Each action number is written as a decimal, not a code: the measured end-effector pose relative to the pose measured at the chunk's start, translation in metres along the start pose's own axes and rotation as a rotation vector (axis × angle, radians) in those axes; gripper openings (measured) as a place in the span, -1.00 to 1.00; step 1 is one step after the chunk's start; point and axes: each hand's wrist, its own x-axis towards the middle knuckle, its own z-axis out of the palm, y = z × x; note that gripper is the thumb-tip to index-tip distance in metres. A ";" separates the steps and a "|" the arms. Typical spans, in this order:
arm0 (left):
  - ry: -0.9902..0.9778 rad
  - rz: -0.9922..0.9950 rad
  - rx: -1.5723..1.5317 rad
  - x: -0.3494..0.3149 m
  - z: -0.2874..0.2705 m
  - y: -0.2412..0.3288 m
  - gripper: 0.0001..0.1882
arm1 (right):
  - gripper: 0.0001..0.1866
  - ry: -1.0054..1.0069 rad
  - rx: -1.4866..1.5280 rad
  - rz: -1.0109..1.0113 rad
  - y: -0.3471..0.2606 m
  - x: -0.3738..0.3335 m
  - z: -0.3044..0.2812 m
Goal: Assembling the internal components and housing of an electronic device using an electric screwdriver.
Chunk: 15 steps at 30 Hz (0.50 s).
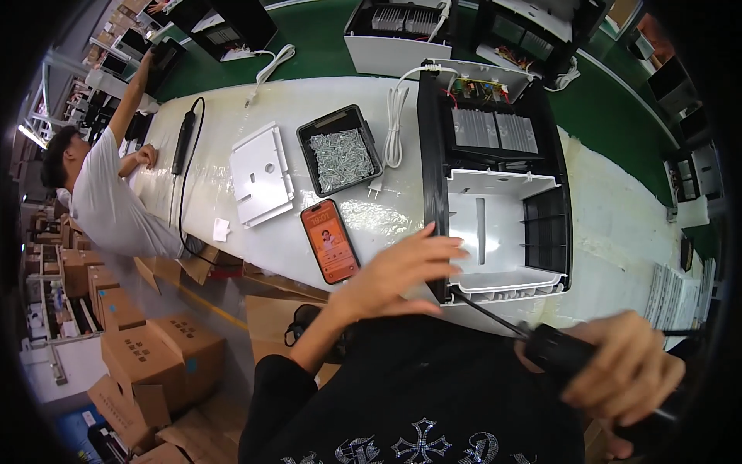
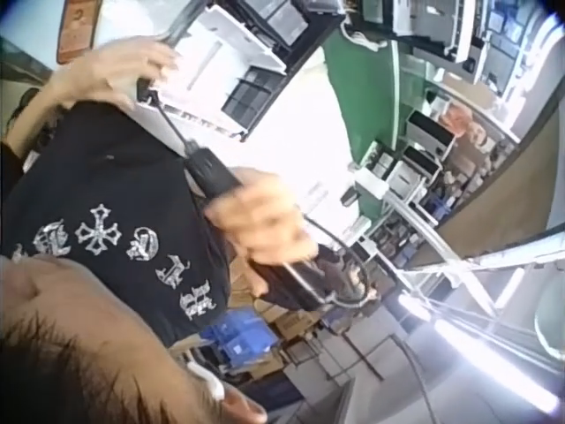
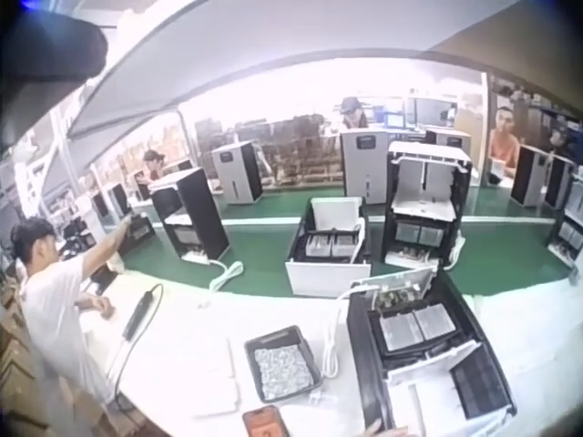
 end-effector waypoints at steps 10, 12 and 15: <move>-0.048 -0.472 0.812 -0.003 -0.106 -0.129 -0.84 | -0.69 0.055 0.079 -0.486 -0.106 0.024 -0.014; -0.072 -0.469 0.789 -0.002 -0.108 -0.137 -0.86 | -0.69 0.047 -0.055 -0.587 -0.108 0.021 -0.019; -0.028 -0.515 0.675 -0.002 -0.111 -0.144 -0.87 | -0.68 0.178 -0.308 -0.614 -0.117 0.015 -0.021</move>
